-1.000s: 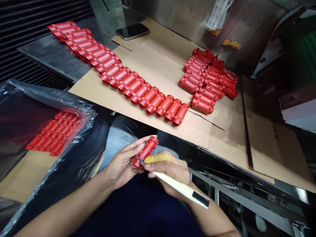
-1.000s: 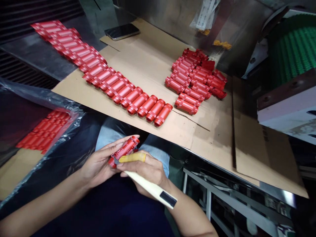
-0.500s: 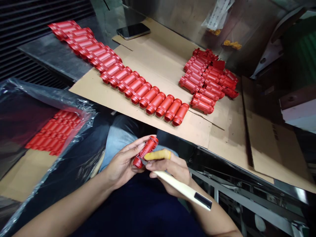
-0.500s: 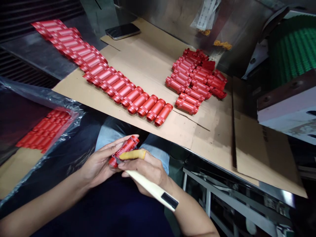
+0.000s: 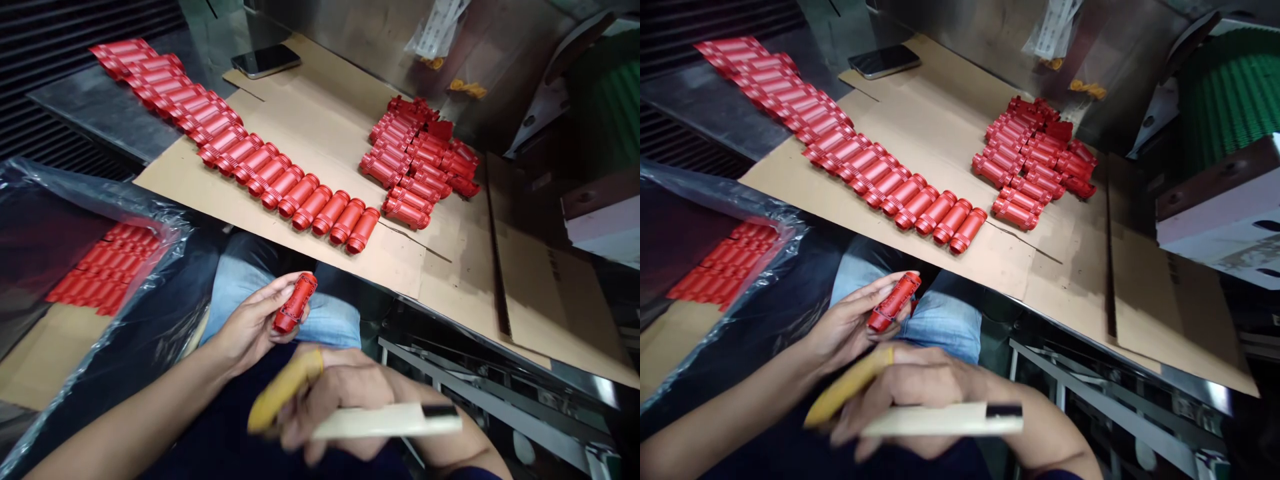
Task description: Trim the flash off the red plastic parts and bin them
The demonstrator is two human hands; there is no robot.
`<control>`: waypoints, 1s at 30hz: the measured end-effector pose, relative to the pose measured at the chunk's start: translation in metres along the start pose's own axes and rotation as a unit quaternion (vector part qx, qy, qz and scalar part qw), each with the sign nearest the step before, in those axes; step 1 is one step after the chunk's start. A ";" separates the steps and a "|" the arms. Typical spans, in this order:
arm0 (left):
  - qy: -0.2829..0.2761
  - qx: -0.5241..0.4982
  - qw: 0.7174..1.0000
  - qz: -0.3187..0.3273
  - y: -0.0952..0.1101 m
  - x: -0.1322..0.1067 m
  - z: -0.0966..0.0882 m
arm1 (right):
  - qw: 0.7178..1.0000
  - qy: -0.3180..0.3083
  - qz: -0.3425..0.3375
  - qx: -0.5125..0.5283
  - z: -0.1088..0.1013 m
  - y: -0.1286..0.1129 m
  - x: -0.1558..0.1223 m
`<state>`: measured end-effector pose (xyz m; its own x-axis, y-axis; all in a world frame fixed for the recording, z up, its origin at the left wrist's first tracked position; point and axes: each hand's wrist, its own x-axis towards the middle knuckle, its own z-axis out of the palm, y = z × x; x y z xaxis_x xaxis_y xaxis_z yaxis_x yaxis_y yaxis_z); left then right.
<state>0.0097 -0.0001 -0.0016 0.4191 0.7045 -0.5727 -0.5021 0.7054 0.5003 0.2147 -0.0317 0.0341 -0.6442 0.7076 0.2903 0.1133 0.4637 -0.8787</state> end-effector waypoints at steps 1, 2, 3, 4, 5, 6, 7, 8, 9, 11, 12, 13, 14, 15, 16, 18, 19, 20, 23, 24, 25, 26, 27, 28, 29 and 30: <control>-0.016 -0.004 1.000 0.008 0.001 0.000 0.000 | 0.997 -0.007 -0.026 0.069 0.002 -0.001 -0.003; -0.024 -0.004 1.000 0.016 0.002 -0.001 0.000 | 0.987 0.003 -0.044 0.152 0.005 -0.001 -0.005; -0.022 0.000 0.999 0.025 0.003 -0.002 0.000 | 0.971 0.033 -0.046 0.231 0.006 0.000 -0.007; -0.015 0.006 0.999 0.032 0.004 -0.002 0.000 | 0.956 0.087 -0.031 0.280 0.008 0.002 -0.008; -0.008 0.016 0.999 0.039 0.005 -0.003 -0.001 | 0.945 0.151 -0.008 0.289 0.008 0.005 -0.010; -0.003 0.025 0.999 0.048 0.006 -0.004 -0.001 | 0.943 0.211 0.009 0.256 0.008 0.008 -0.011; -0.001 0.032 0.998 0.059 0.007 -0.004 -0.002 | 0.946 0.254 0.017 0.202 0.007 0.012 -0.011; -0.002 0.037 0.997 0.067 0.008 -0.005 -0.002 | 0.950 0.275 0.014 0.145 0.007 0.015 -0.012; -0.004 0.037 0.997 0.072 0.008 -0.005 -0.002 | 0.957 0.276 0.003 0.093 0.006 0.018 -0.012; -0.009 0.030 0.998 0.060 0.008 -0.005 -0.002 | 0.969 0.244 -0.032 0.031 0.006 0.023 -0.011; -0.010 0.024 0.999 0.047 0.008 -0.005 -0.001 | 0.973 0.227 -0.046 0.016 0.007 0.025 -0.010; -0.009 0.020 0.999 0.033 0.008 -0.005 0.000 | 0.975 0.214 -0.055 0.009 0.008 0.027 -0.009; -0.008 0.016 1.000 0.020 0.008 -0.006 0.000 | 0.978 0.200 -0.055 0.019 0.010 0.028 -0.008; -0.008 0.015 1.000 0.008 0.007 -0.006 0.001 | 0.980 0.187 -0.044 0.043 0.012 0.028 -0.007; -0.008 0.014 1.000 -0.005 0.006 -0.006 0.001 | 0.981 0.177 -0.025 0.073 0.013 0.028 -0.006; -0.006 0.014 1.000 -0.024 0.005 -0.007 0.001 | 0.975 0.160 0.028 0.150 0.017 0.026 -0.004; -0.007 0.013 0.999 -0.032 0.004 -0.007 0.001 | 0.967 0.157 0.060 0.190 0.019 0.025 -0.004; -0.009 0.012 0.999 -0.037 0.003 -0.007 0.000 | 0.957 0.160 0.087 0.225 0.021 0.025 -0.004; -0.021 0.005 0.999 -0.048 0.002 -0.007 -0.001 | 0.933 0.159 0.130 0.295 0.022 0.026 -0.006; -0.028 0.002 0.998 -0.050 0.002 -0.006 -0.002 | 0.934 0.153 0.128 0.296 0.022 0.027 -0.007; -0.034 -0.001 0.998 -0.052 0.002 -0.006 -0.002 | 0.939 0.142 0.116 0.289 0.021 0.028 -0.007; -0.039 -0.004 0.998 -0.054 0.002 -0.006 -0.002 | 0.946 0.131 0.102 0.277 0.019 0.029 -0.008; -0.044 -0.005 0.997 -0.056 0.002 -0.006 -0.002 | 0.953 0.121 0.089 0.263 0.017 0.029 -0.008; -0.046 -0.006 0.997 -0.057 0.002 -0.006 -0.002 | 0.958 0.114 0.083 0.248 0.015 0.028 -0.008; -0.048 -0.006 0.997 -0.059 0.002 -0.005 -0.003 | 0.962 0.109 0.080 0.236 0.013 0.027 -0.009; -0.050 -0.006 0.997 -0.061 0.001 -0.005 -0.003 | 0.964 0.110 0.082 0.228 0.011 0.026 -0.009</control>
<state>0.0043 -0.0030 -0.0001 0.5503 0.6181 -0.5614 -0.4515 0.7859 0.4226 0.2147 -0.0318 0.0048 -0.4647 0.8703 0.1632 -0.1761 0.0898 -0.9803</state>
